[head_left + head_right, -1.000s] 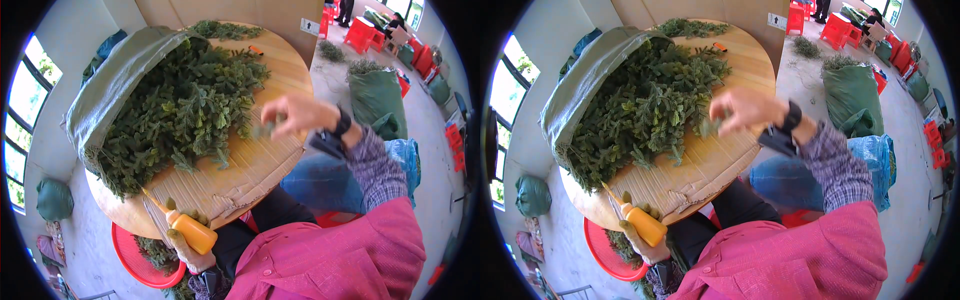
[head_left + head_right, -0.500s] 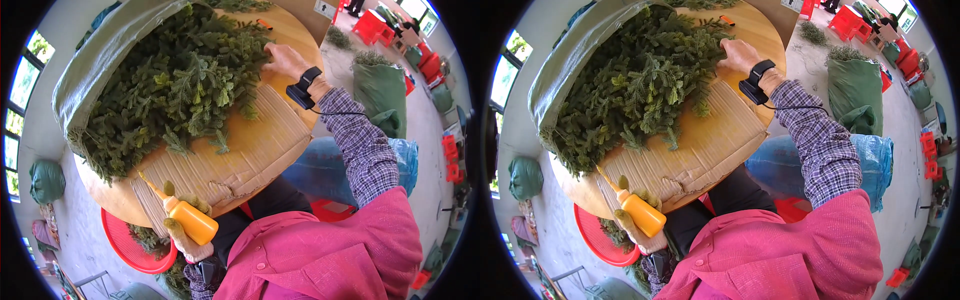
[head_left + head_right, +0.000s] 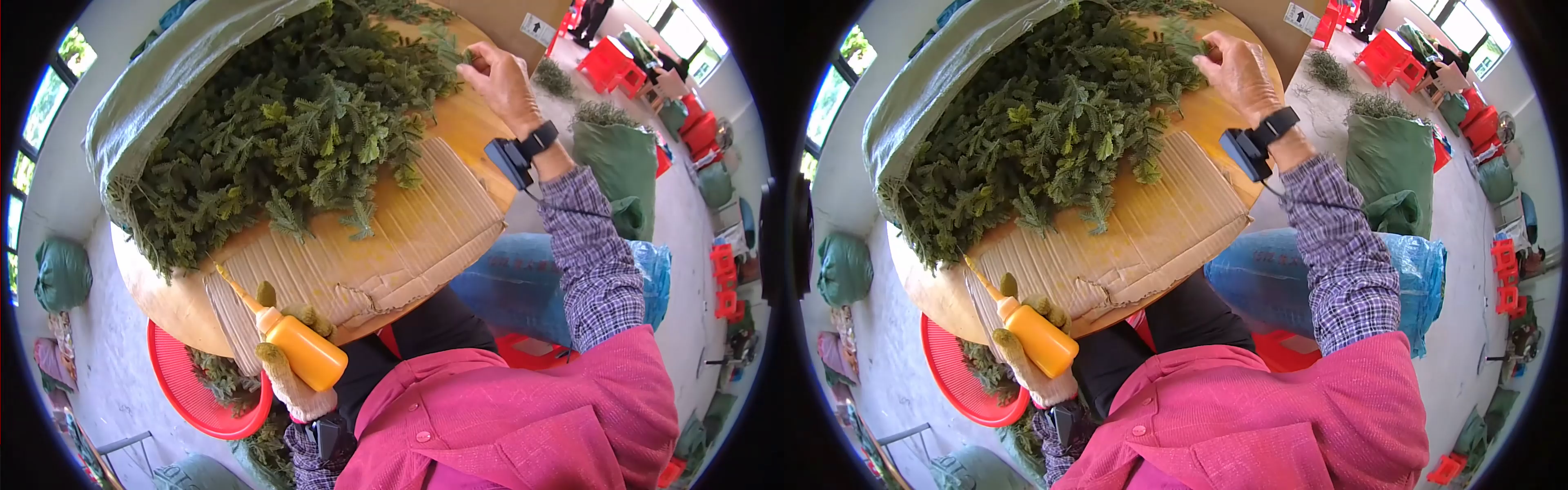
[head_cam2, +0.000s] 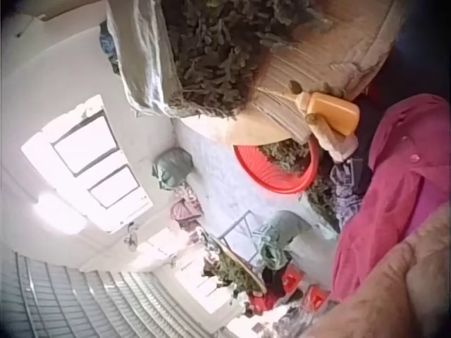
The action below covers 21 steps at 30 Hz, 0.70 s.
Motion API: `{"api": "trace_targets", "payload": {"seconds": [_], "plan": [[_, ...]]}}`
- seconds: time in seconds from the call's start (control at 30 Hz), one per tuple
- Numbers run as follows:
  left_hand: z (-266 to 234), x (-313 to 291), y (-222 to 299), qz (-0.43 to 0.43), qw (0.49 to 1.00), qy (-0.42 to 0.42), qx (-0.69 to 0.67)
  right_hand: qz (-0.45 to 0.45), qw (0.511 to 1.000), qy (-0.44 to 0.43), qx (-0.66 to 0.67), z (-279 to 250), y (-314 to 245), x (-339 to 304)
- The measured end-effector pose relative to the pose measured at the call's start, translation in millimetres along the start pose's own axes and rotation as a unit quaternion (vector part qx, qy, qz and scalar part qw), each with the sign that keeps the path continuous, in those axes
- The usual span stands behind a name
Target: The person applies glue from a yellow squeeze bottle onto a small branch and presses it onto a larger wreath on a cardboard-covered table. They repeat this process, picking up new branches from a red basket to add to the arrangement.
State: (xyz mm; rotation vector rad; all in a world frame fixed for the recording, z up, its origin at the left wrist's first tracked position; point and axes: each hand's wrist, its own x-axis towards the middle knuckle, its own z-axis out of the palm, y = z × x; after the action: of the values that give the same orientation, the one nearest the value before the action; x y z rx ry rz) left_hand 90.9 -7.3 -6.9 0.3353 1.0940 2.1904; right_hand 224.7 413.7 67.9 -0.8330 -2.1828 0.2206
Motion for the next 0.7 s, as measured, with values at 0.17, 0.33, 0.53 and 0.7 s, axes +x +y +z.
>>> {"api": "trace_targets", "payload": {"seconds": [0.17,0.33,0.53,0.7], "plan": [[-2,-14,1,0.010,0.997,0.070,0.017,-0.086,0.980,-0.114,0.138,0,-115,-60],[-1,-19,8,0.042,0.999,0.004,-0.012,-0.160,0.938,-0.218,0.218,33,-182,-124],[-7,-32,14,0.046,0.996,0.082,0.001,-0.236,0.923,-0.268,0.145,72,-187,-153],[-8,-35,18,0.039,0.997,0.067,-0.008,-0.186,0.925,-0.304,0.128,46,-184,-150]]}}
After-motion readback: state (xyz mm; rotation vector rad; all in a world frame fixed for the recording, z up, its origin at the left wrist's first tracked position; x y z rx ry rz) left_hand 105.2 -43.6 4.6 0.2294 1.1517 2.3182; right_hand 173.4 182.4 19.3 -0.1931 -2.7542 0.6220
